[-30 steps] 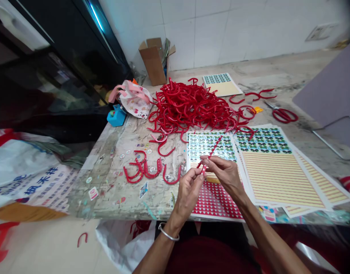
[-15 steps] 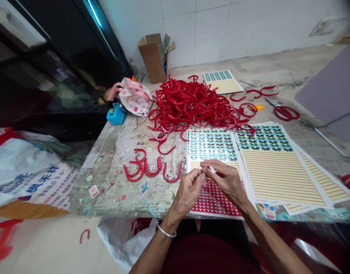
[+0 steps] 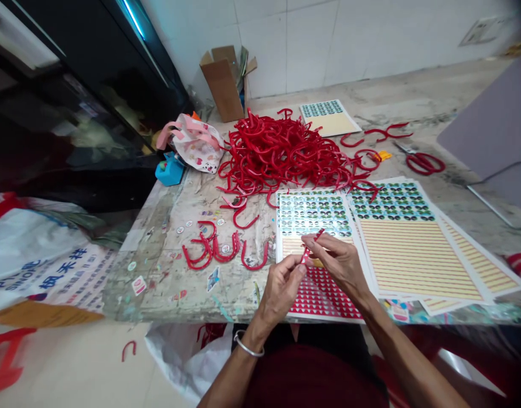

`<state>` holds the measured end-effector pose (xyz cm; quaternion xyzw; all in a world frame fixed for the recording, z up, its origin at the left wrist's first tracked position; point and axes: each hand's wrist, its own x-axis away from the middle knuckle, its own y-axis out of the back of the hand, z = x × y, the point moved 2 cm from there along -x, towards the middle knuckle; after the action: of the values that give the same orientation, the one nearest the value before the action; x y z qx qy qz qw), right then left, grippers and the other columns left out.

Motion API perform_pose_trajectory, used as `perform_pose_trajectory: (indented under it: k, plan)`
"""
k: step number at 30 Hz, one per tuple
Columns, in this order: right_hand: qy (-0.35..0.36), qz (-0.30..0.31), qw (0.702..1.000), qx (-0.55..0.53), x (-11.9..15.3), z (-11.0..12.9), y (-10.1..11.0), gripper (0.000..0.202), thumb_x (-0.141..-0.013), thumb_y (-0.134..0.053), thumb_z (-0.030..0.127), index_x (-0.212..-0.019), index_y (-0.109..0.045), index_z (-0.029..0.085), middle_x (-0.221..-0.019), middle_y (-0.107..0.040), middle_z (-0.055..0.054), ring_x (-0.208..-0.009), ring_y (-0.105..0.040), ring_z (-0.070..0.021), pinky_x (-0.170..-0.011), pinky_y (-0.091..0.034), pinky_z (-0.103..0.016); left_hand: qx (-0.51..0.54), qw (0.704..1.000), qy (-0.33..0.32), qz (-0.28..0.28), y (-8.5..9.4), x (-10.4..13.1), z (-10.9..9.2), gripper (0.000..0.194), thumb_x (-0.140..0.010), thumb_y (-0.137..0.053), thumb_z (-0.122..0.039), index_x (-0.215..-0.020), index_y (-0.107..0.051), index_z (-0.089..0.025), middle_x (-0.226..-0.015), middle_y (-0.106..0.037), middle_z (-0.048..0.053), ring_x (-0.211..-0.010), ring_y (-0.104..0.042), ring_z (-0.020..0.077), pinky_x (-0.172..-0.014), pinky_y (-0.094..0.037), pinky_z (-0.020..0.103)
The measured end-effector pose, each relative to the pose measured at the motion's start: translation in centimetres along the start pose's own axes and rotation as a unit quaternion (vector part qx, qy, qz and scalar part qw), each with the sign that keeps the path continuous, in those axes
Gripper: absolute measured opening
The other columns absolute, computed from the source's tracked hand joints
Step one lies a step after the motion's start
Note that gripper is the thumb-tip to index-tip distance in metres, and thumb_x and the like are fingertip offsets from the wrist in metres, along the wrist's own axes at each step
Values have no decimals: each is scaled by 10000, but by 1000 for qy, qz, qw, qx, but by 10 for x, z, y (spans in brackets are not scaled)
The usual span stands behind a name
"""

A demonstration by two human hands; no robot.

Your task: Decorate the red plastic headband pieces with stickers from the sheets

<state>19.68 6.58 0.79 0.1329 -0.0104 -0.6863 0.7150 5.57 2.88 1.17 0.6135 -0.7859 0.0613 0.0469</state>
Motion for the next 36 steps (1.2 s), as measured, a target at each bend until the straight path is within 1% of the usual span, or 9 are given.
perform_pose_trajectory:
  k: [2,5,11,15,17,20,26,32,36]
  plan:
    - [63,-26,996,62,-1,3,2,164,-840,-568,263,-860,-720,206,-861,-687,-51,-822,-635,-184,-719,-516,-313,-10,1000,-13,25,-1,-1,-2,233,-882,-473,-286,-977,-629,-142,-733,-531,4,-680,-458,109,-669,-367,221]
    - [124,-47,982,137,-2,5,5,153,-843,-563,215,-844,-715,198,-763,-677,-43,-733,-625,-164,-684,-482,-295,-33,998,-31,49,-1,0,-3,239,-893,-448,-276,-965,-629,-138,-702,-516,-2,-650,-447,101,-658,-367,219]
    - [161,-73,961,213,-1,10,5,146,-856,-544,196,-783,-668,172,-676,-642,-20,-604,-579,-126,-598,-436,-252,-69,996,-48,21,5,4,3,224,-883,-468,-284,-938,-635,-145,-848,-614,38,-763,-522,139,-726,-388,239]
    - [217,-88,936,263,1,14,3,167,-855,-539,177,-705,-608,161,-627,-612,-16,-583,-555,-121,-596,-421,-251,-78,996,-40,6,7,5,9,230,-882,-466,-299,-937,-628,-144,-813,-616,36,-715,-516,136,-674,-397,233]
    - [234,-95,925,284,2,15,2,163,-848,-548,166,-690,-591,159,-612,-604,-14,-565,-546,-118,-584,-413,-249,-77,996,-40,4,7,4,11,234,-884,-462,-300,-945,-627,-146,-821,-618,37,-724,-522,138,-681,-401,233]
    - [249,-105,917,294,5,18,2,135,-832,-563,139,-700,-592,152,-614,-614,-18,-561,-556,-119,-575,-410,-247,-77,996,-52,-1,6,2,11,229,-887,-454,-291,-944,-624,-148,-858,-629,45,-766,-543,148,-720,-408,242]
    - [254,-127,913,292,8,29,3,133,-819,-588,138,-687,-580,155,-600,-613,-8,-553,-564,-111,-560,-413,-232,-88,993,-76,-19,4,-1,8,190,-872,-471,-247,-948,-618,-154,-877,-631,43,-817,-554,155,-762,-407,247]
    - [288,-115,900,306,15,37,3,78,-801,-598,94,-777,-604,168,-695,-677,-22,-654,-628,-125,-630,-460,-233,-100,991,-79,-25,1,-5,6,222,-864,-477,-239,-1013,-610,-143,-838,-614,34,-773,-538,146,-721,-409,240]
    - [290,-91,913,273,20,41,2,110,-810,-577,99,-844,-622,194,-769,-700,-46,-701,-648,-151,-654,-495,-266,-94,992,-72,-32,-1,-7,5,228,-859,-487,-253,-1005,-618,-137,-779,-596,21,-724,-519,136,-685,-405,232]
